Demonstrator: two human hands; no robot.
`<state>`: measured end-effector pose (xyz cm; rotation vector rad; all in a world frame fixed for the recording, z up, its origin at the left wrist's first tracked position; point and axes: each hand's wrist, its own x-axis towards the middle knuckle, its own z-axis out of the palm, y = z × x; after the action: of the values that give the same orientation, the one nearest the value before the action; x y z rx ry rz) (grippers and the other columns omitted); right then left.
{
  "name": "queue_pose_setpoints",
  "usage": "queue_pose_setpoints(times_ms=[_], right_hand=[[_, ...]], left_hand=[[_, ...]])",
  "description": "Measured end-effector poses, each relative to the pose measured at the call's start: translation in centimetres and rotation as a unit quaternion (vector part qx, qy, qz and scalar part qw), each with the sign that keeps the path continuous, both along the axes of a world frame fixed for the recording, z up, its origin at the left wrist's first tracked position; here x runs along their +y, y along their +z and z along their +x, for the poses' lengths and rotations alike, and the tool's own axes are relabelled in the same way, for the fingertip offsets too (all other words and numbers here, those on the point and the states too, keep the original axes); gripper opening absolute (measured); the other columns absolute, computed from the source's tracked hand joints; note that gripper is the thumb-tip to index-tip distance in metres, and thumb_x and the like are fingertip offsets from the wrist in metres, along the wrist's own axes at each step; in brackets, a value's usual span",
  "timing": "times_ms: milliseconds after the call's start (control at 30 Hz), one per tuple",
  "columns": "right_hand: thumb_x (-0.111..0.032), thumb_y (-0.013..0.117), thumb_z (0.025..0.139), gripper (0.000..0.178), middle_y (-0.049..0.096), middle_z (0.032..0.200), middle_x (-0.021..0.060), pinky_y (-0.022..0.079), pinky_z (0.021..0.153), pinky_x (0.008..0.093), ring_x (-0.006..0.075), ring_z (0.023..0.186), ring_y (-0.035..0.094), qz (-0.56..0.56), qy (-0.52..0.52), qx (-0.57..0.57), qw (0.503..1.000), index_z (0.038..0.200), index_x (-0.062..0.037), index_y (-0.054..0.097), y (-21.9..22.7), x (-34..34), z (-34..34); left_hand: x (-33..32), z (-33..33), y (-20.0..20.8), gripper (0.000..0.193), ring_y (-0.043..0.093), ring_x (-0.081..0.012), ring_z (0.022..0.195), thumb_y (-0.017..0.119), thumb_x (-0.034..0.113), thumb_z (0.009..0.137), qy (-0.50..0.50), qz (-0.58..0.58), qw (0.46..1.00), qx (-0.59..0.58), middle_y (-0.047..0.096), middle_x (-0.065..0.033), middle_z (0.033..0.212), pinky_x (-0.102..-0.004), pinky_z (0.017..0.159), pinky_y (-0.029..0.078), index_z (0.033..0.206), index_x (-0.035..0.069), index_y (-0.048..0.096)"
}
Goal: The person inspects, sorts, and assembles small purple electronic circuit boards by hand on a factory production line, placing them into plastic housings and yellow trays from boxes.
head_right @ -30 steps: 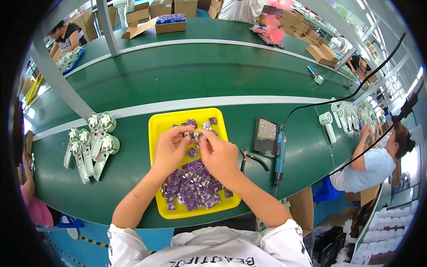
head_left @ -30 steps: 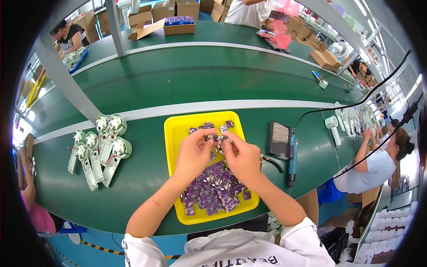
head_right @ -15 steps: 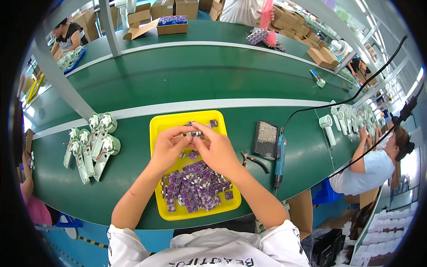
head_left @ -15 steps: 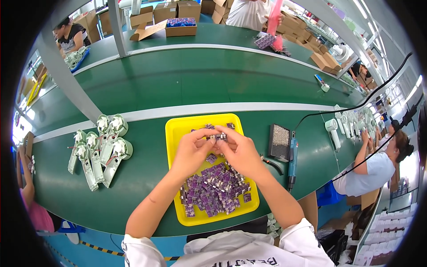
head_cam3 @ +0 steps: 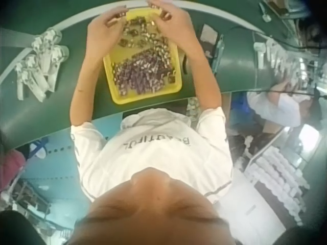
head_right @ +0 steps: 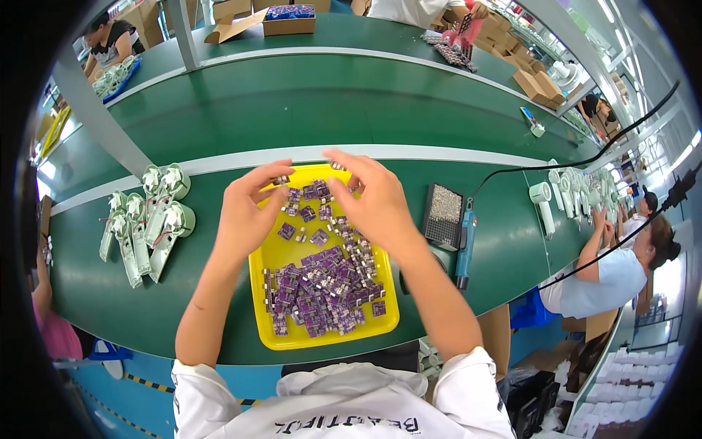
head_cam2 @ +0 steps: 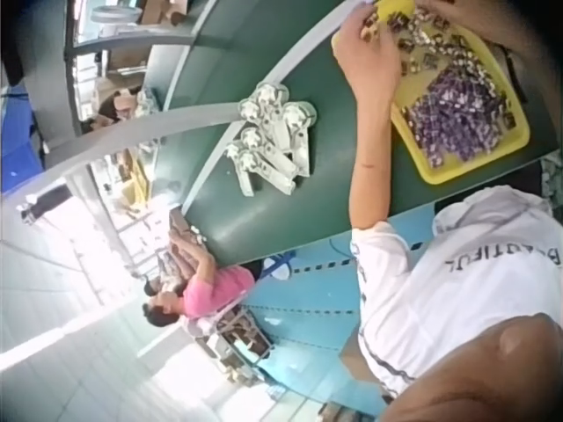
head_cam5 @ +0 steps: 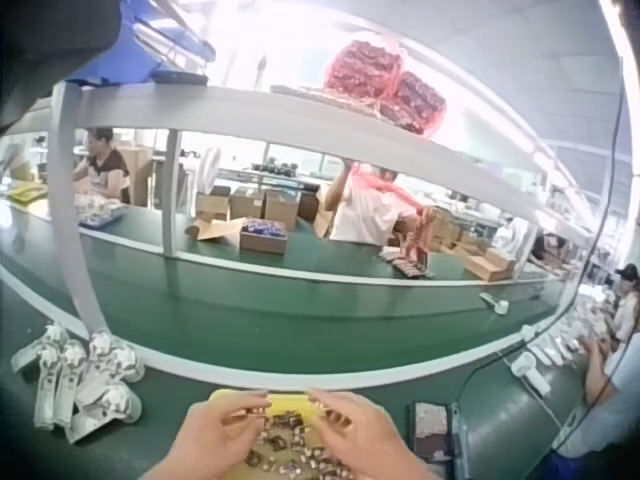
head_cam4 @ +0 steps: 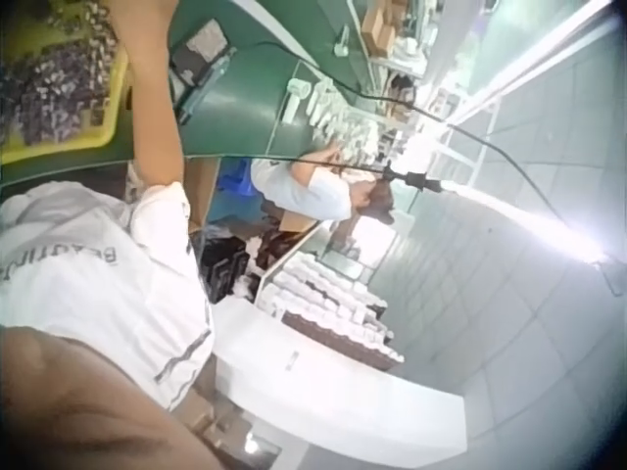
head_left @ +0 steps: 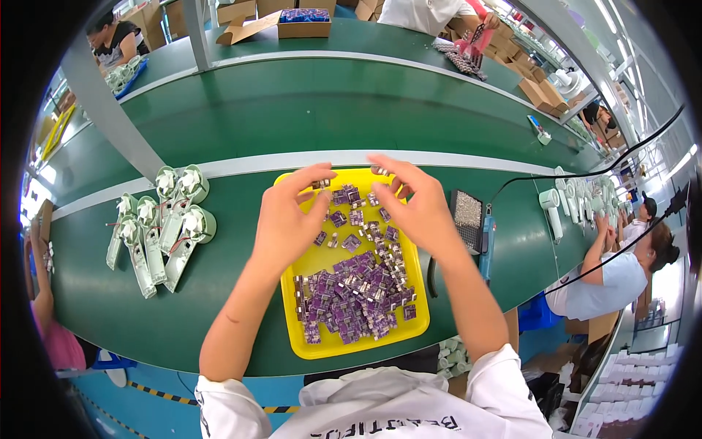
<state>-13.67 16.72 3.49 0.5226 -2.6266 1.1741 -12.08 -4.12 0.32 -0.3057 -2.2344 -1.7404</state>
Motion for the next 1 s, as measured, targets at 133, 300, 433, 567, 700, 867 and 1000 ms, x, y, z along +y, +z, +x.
queue_pose_setpoints(times_ms=[133,300,433,567,700,867,1000], right_hand=[[-0.014,0.069,0.09,0.033,0.06,0.132,0.0111,0.047,0.095,0.0356,0.0223,0.11,0.06,0.058,0.133,-0.035,0.989,0.122,-0.0063,0.067,-0.3,2.1,0.0],[-0.028,0.075,0.085,0.04,0.063,0.119,0.0093,0.042,0.096,0.0398,0.0262,0.111,0.057,0.151,0.041,-0.101,0.982,0.119,-0.0102,0.069,-3.2,4.0,1.7],[-0.038,0.076,0.079,0.044,0.06,0.109,0.0064,0.036,0.095,0.0416,0.0257,0.111,0.052,0.3,0.024,-0.037,0.953,0.114,-0.0127,0.069,-5.6,2.8,3.5],[-0.035,0.074,0.081,0.036,0.062,0.109,0.0051,0.035,0.094,0.0424,0.0244,0.107,0.054,0.274,0.013,-0.045,0.961,0.11,-0.0127,0.069,-6.7,3.2,3.0],[-0.032,0.072,0.083,0.032,0.063,0.107,0.0041,0.034,0.093,0.0414,0.0235,0.104,0.056,0.242,0.011,0.001,0.97,0.108,-0.0124,0.068,-7.1,2.6,3.7],[-0.031,0.073,0.083,0.037,0.063,0.108,0.0051,0.034,0.093,0.0412,0.0236,0.107,0.056,0.274,-0.004,-0.024,0.962,0.114,-0.012,0.065,-7.6,1.8,4.1],[-0.028,0.072,0.083,0.042,0.064,0.104,0.0068,0.033,0.095,0.0429,0.0264,0.105,0.057,0.182,-0.027,-0.036,0.982,0.121,-0.012,0.062,-7.5,2.2,3.6]], left_hand=[[-1.1,0.5,0.6,0.026,0.067,-0.0298,0.107,0.068,0.011,0.086,-0.062,-0.108,0.992,-0.037,0.072,-0.014,0.111,-0.0358,0.092,0.052,0.11,0.001,0.069],[0.1,0.4,0.8,0.027,0.069,-0.0305,0.101,0.069,0.017,0.087,-0.027,-0.107,0.991,-0.075,0.072,-0.0158,0.108,-0.0361,0.09,0.052,0.11,0.001,0.07],[0.4,0.5,-0.2,0.027,0.067,-0.0215,0.093,0.068,0.016,0.09,-0.087,-0.098,0.981,-0.141,0.073,-0.0108,0.108,-0.0343,0.091,0.05,0.113,0.002,0.07],[0.8,0.5,-1.6,0.025,0.069,-0.025,0.093,0.067,0.016,0.09,-0.094,-0.088,0.988,-0.09,0.073,-0.0135,0.104,-0.0351,0.087,0.052,0.11,0.001,0.07],[1.0,0.2,-1.7,0.025,0.069,-0.0223,0.1,0.065,0.012,0.092,-0.119,-0.112,0.978,-0.127,0.072,-0.0131,0.107,-0.0346,0.092,0.052,0.114,0.0,0.069],[1.2,0.3,-2.3,0.025,0.069,-0.0232,0.099,0.065,0.011,0.092,-0.138,-0.107,0.978,-0.116,0.072,-0.0138,0.106,-0.0346,0.09,0.053,0.113,-0.001,0.069],[1.4,0.1,-2.9,0.027,0.069,-0.0318,0.092,0.068,0.017,0.089,-0.12,-0.078,0.985,-0.097,0.072,-0.0169,0.099,-0.0388,0.083,0.053,0.111,0.001,0.069]])
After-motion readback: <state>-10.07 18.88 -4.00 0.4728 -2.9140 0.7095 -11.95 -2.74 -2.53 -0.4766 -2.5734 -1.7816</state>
